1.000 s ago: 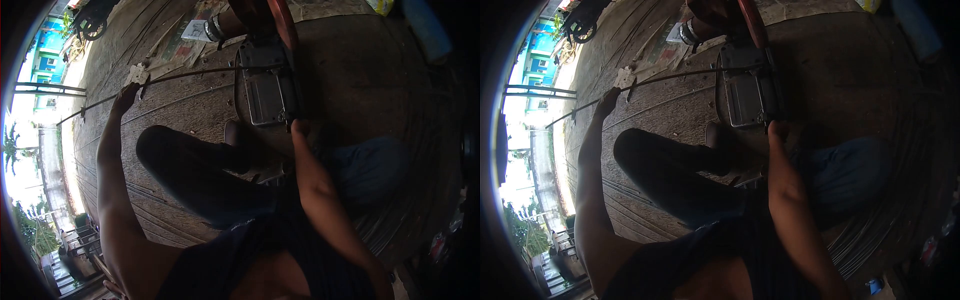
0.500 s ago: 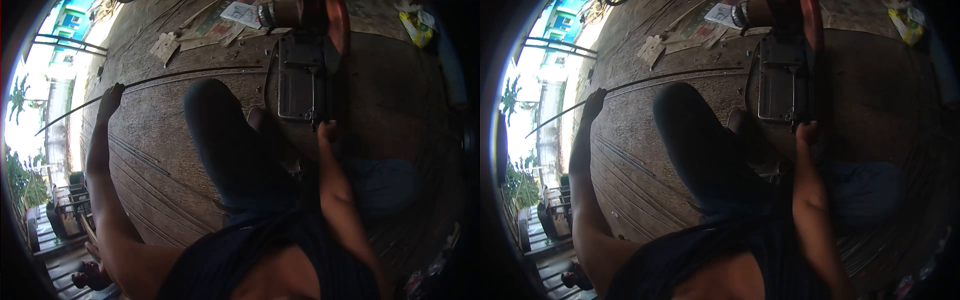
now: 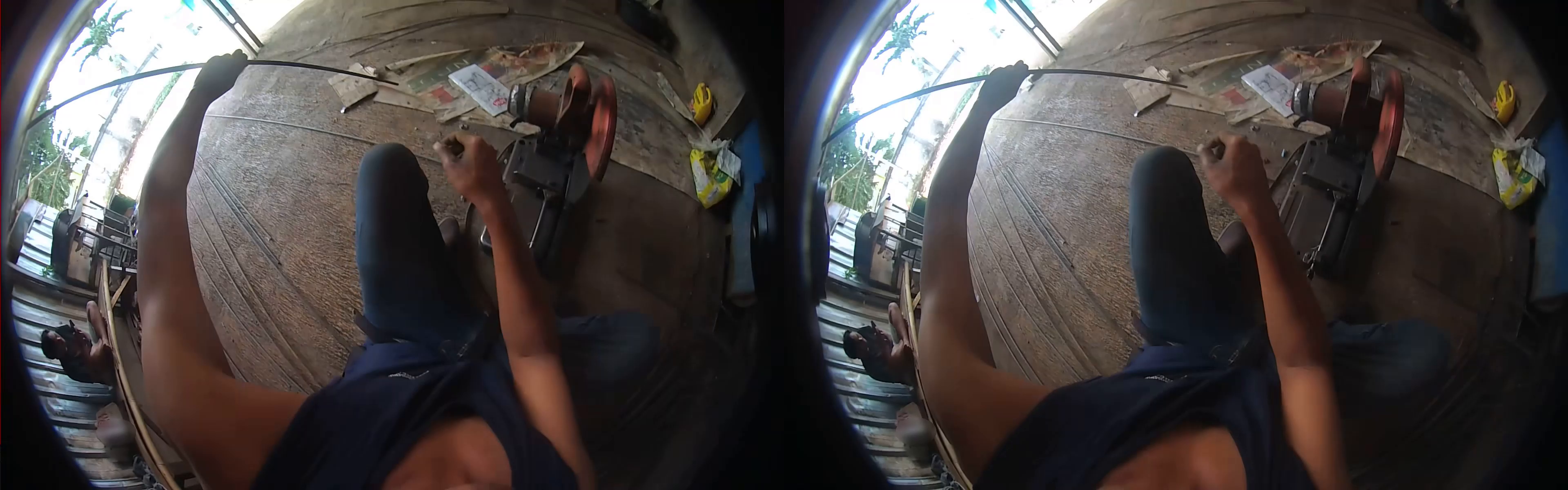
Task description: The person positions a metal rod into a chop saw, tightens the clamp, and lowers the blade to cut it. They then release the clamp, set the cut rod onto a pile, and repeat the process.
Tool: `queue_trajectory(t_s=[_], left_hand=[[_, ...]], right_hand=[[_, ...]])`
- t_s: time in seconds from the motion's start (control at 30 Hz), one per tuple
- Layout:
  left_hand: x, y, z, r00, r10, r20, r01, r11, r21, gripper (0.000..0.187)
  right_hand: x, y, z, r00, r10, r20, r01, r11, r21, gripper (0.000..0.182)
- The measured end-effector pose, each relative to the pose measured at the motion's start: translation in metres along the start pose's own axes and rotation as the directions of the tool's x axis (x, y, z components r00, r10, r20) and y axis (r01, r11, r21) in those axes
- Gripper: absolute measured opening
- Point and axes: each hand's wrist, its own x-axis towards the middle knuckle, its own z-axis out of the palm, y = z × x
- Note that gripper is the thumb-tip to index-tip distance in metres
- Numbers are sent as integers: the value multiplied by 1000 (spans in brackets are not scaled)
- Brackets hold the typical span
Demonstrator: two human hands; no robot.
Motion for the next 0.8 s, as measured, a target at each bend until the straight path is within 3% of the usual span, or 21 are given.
queue_trajectory(t_s=[0.13,0.23,0.27,0.37,0.4,0.47,0.57,0.6,0.63,0.67,0.7,0.73,0.77,0.8], left_hand=[[-6,-28,-39,989,17,-148,5,990,144,11],[4,-40,-64,957,-129,-259,144,989,40,11],[9,-44,-73,909,-32,-415,58,997,51,12],[32,-40,-103,831,-122,-542,94,992,-79,12],[39,-32,-120,845,-212,-492,202,976,-74,14],[65,-19,-145,815,-241,-527,218,970,-108,14],[114,-11,-157,691,-239,-683,139,970,-199,16],[131,-3,-161,627,-248,-738,-109,911,-398,17],[139,14,-182,617,-253,-745,-189,871,-453,19],[146,32,-203,607,-258,-751,-269,823,-500,21],[143,54,-237,655,-248,-714,-171,871,-460,24],[162,67,-241,639,-254,-726,-191,861,-471,22],[181,78,-245,624,-259,-738,-216,850,-481,20],[189,94,-260,562,-203,-802,-236,890,-391,21]], right_hand=[[17,-66,-25,977,-205,66,209,976,-65,24],[49,-105,-40,939,-329,103,342,926,-158,24],[59,-121,-48,935,-341,91,353,920,-171,24],[80,-178,-80,886,-459,69,452,817,-358,26],[84,-196,-92,876,-480,57,451,769,-454,28],[103,-217,-111,860,-510,37,440,701,-561,31],[161,-215,-143,628,-777,-36,526,458,-717,49],[161,-220,-156,615,-786,-68,467,433,-771,48],[158,-226,-168,599,-794,-99,404,407,-819,46],[153,-229,-184,661,-743,-105,334,417,-845,57],[146,-233,-200,719,-685,-116,260,421,-869,69],[138,-242,-215,824,-552,-124,123,388,-913,76],[129,-237,-230,701,-703,-118,23,187,-982,55],[149,-213,-256,532,-845,-47,15,65,-998,53]])
